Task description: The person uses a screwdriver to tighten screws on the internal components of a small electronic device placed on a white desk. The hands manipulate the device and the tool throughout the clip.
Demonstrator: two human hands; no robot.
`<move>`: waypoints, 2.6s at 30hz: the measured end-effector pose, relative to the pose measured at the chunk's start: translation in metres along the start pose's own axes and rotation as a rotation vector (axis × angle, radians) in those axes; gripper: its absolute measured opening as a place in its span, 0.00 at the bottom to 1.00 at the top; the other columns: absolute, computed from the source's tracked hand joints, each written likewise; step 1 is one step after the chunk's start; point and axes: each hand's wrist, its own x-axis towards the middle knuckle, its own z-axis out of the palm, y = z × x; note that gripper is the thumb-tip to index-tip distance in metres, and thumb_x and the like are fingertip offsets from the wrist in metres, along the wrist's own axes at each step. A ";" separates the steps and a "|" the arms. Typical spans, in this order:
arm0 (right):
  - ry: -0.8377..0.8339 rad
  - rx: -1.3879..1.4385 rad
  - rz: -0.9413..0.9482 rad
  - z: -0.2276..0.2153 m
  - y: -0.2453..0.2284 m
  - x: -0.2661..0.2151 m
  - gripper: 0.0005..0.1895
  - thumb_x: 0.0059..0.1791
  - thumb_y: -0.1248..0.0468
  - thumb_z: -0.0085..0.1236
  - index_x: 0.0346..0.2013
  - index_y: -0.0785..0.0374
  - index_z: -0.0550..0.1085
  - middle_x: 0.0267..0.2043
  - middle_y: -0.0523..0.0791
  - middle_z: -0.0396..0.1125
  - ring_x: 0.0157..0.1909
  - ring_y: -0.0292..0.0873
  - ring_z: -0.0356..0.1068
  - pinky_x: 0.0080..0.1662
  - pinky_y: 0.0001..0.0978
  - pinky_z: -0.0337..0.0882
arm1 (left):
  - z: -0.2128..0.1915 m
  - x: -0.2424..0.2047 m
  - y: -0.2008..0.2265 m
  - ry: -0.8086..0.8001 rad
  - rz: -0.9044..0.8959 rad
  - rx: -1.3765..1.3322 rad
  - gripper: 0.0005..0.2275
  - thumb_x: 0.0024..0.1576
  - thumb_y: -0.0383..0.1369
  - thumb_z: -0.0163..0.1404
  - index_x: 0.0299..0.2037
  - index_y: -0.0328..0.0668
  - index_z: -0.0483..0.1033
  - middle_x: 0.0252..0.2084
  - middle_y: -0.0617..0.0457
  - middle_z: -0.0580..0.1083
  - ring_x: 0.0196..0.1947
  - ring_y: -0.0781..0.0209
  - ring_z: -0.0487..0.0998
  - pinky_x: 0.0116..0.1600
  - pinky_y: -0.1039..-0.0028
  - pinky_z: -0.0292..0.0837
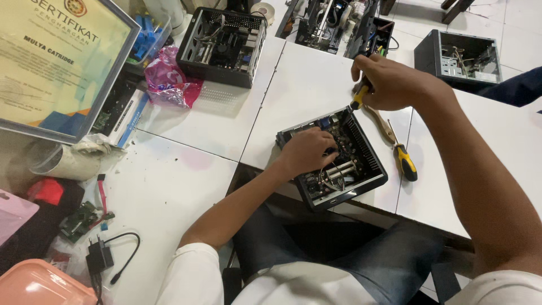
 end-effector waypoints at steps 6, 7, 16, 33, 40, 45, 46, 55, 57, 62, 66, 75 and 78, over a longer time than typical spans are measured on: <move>0.160 -0.150 0.290 0.008 -0.012 -0.005 0.26 0.67 0.48 0.38 0.49 0.68 0.74 0.43 0.62 0.74 0.40 0.66 0.75 0.35 0.55 0.73 | -0.001 0.001 0.001 0.009 -0.008 0.016 0.15 0.65 0.43 0.53 0.47 0.41 0.87 0.47 0.54 0.84 0.46 0.53 0.82 0.44 0.62 0.83; 0.161 -0.152 0.293 0.005 -0.009 -0.008 0.26 0.67 0.48 0.38 0.49 0.68 0.74 0.43 0.62 0.74 0.40 0.66 0.75 0.35 0.55 0.73 | 0.001 0.001 0.001 0.010 -0.005 0.014 0.15 0.65 0.43 0.53 0.47 0.41 0.87 0.47 0.54 0.84 0.46 0.53 0.82 0.44 0.62 0.83; 0.210 -0.115 0.199 0.024 0.021 -0.001 0.14 0.59 0.58 0.51 0.54 0.61 0.78 0.40 0.58 0.75 0.28 0.53 0.79 0.32 0.49 0.80 | 0.004 -0.002 -0.005 -0.021 0.000 0.027 0.14 0.69 0.43 0.49 0.55 0.46 0.82 0.53 0.46 0.80 0.52 0.51 0.82 0.48 0.63 0.88; 0.048 0.072 0.066 0.010 0.010 -0.035 0.23 0.52 0.74 0.55 0.61 0.57 0.66 0.64 0.53 0.56 0.55 0.59 0.71 0.51 0.48 0.76 | 0.006 -0.001 -0.001 0.053 0.030 0.023 0.13 0.64 0.41 0.56 0.48 0.41 0.87 0.46 0.53 0.84 0.45 0.51 0.82 0.44 0.61 0.83; 0.287 -0.055 0.062 0.021 0.017 -0.025 0.17 0.66 0.56 0.42 0.59 0.68 0.65 0.49 0.66 0.69 0.41 0.72 0.70 0.38 0.64 0.66 | 0.003 0.000 -0.001 0.050 0.017 0.037 0.13 0.64 0.41 0.56 0.48 0.42 0.87 0.45 0.55 0.83 0.46 0.50 0.81 0.41 0.61 0.82; 0.074 0.049 0.116 0.009 -0.003 -0.034 0.21 0.60 0.57 0.51 0.68 0.57 0.67 0.61 0.55 0.65 0.53 0.59 0.69 0.48 0.53 0.69 | 0.002 -0.001 0.001 0.037 0.010 0.030 0.13 0.64 0.42 0.56 0.47 0.41 0.87 0.45 0.54 0.83 0.44 0.51 0.81 0.41 0.61 0.81; 0.070 0.050 0.119 0.015 -0.001 -0.031 0.21 0.60 0.57 0.51 0.68 0.57 0.67 0.61 0.55 0.65 0.53 0.59 0.69 0.48 0.53 0.69 | 0.002 -0.001 0.002 0.034 0.010 0.026 0.13 0.64 0.42 0.56 0.47 0.41 0.87 0.45 0.54 0.83 0.44 0.51 0.81 0.41 0.61 0.81; 0.163 -0.038 0.120 0.020 -0.015 -0.033 0.22 0.62 0.54 0.43 0.61 0.69 0.69 0.52 0.67 0.72 0.49 0.72 0.71 0.43 0.63 0.68 | 0.004 0.000 -0.001 0.047 0.018 0.043 0.13 0.64 0.42 0.56 0.47 0.42 0.87 0.43 0.54 0.83 0.43 0.51 0.81 0.36 0.62 0.83; 0.189 -0.031 0.140 0.017 -0.024 -0.034 0.23 0.64 0.51 0.38 0.62 0.65 0.68 0.52 0.68 0.72 0.46 0.76 0.71 0.39 0.67 0.68 | 0.002 0.000 -0.001 0.039 -0.001 0.046 0.14 0.64 0.42 0.55 0.48 0.43 0.87 0.46 0.55 0.84 0.45 0.51 0.81 0.43 0.60 0.81; 0.133 0.004 0.070 0.023 -0.014 -0.027 0.14 0.59 0.60 0.49 0.57 0.63 0.68 0.53 0.59 0.67 0.50 0.65 0.69 0.44 0.57 0.68 | 0.007 -0.001 -0.002 0.051 0.017 0.057 0.13 0.64 0.42 0.56 0.47 0.42 0.88 0.45 0.54 0.84 0.43 0.51 0.81 0.39 0.62 0.82; 0.224 -0.011 0.040 0.022 -0.010 -0.021 0.20 0.63 0.53 0.42 0.58 0.67 0.67 0.54 0.64 0.71 0.45 0.71 0.70 0.40 0.64 0.66 | 0.004 0.000 -0.002 0.021 0.006 0.013 0.13 0.65 0.41 0.55 0.48 0.41 0.87 0.46 0.53 0.83 0.46 0.49 0.81 0.41 0.60 0.83; 0.271 -0.075 0.060 0.028 0.000 -0.014 0.17 0.65 0.54 0.44 0.50 0.67 0.70 0.39 0.64 0.72 0.35 0.68 0.68 0.33 0.59 0.62 | 0.004 0.002 -0.002 0.004 -0.009 0.029 0.15 0.65 0.42 0.55 0.51 0.40 0.86 0.47 0.52 0.83 0.46 0.50 0.82 0.43 0.60 0.84; -0.001 0.133 -0.113 0.015 0.002 -0.019 0.18 0.52 0.63 0.65 0.55 0.58 0.69 0.51 0.49 0.67 0.45 0.50 0.72 0.44 0.46 0.73 | 0.005 0.000 -0.001 0.021 -0.007 0.029 0.14 0.64 0.42 0.55 0.50 0.42 0.87 0.48 0.54 0.84 0.47 0.52 0.81 0.43 0.62 0.82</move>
